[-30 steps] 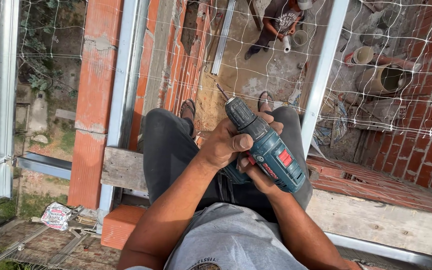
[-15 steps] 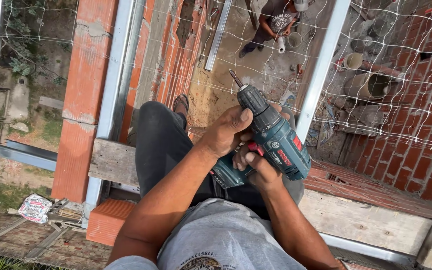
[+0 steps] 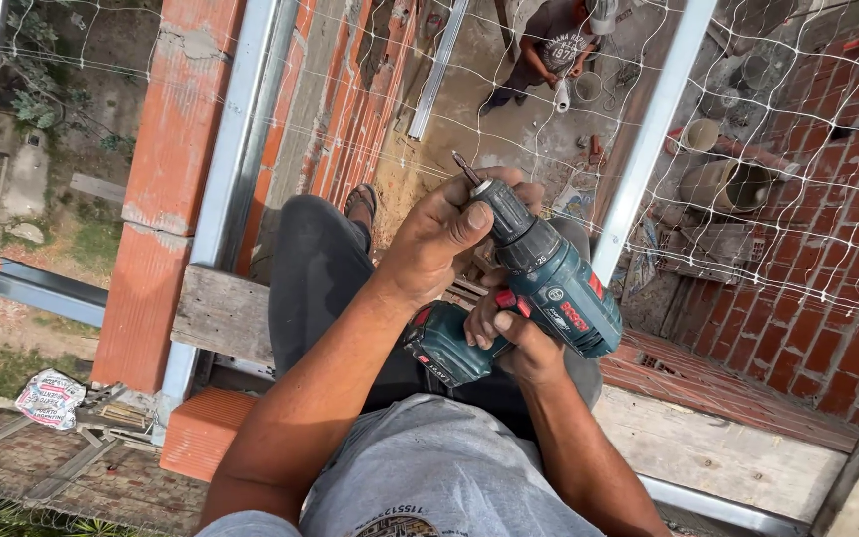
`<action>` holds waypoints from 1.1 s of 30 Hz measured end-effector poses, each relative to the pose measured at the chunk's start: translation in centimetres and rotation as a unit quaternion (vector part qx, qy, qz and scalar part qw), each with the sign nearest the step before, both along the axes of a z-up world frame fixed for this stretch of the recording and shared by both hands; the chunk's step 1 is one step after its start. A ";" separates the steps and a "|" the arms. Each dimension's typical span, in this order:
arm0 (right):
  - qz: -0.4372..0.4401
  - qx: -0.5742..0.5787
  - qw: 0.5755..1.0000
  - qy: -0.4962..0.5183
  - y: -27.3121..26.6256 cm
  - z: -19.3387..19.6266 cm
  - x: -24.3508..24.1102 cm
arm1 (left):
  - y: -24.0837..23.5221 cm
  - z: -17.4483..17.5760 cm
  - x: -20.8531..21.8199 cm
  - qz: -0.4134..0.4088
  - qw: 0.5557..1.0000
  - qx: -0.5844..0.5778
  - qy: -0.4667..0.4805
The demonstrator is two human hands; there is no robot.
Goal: Installing white pipes to secure a safety net on a construction site using a power drill
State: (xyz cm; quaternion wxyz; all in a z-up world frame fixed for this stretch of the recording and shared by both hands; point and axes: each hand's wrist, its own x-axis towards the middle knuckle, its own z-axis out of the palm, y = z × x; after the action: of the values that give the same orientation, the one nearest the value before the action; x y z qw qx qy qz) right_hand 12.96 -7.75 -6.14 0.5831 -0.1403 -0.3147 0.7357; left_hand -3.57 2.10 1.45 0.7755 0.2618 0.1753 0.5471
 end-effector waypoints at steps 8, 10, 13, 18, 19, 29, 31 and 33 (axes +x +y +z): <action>-0.031 0.044 0.995 -0.083 -0.2 0.1 0.0 | -0.7 -1.5 1.0 0.061 0.998 -0.027 0.000; -0.048 0.055 0.992 -0.099 -0.3 0.0 0.0 | -0.8 -1.4 1.2 0.060 0.998 -0.030 -0.006; -0.075 0.075 0.985 -0.135 -0.3 -0.3 0.1 | -1.2 -1.6 1.4 0.058 0.998 -0.037 -0.011; -0.090 0.098 0.975 -0.180 -0.4 -1.2 1.3 | -1.3 0.6 1.1 0.043 0.998 -0.050 0.000; -0.096 0.103 0.971 -0.194 -0.5 -1.4 1.5 | -1.4 1.0 1.1 0.040 0.997 -0.061 -0.004; -0.154 0.146 0.925 -0.317 -1.9 -3.7 2.0 | -2.0 1.8 1.6 0.045 0.990 -0.132 -0.020; -0.167 0.152 0.912 -0.342 -2.4 -4.2 2.3 | -2.3 2.1 1.5 0.036 0.992 -0.118 -0.027; -0.180 0.159 0.899 -0.366 -2.7 -4.7 2.6 | -2.3 2.3 1.4 0.027 0.994 -0.102 -0.034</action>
State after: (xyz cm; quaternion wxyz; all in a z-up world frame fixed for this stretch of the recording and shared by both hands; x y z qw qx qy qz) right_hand 15.58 -10.41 -10.84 0.5636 -0.3594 -0.5884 0.4548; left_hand -2.17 -0.18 3.75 0.7886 0.1578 0.2107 0.5557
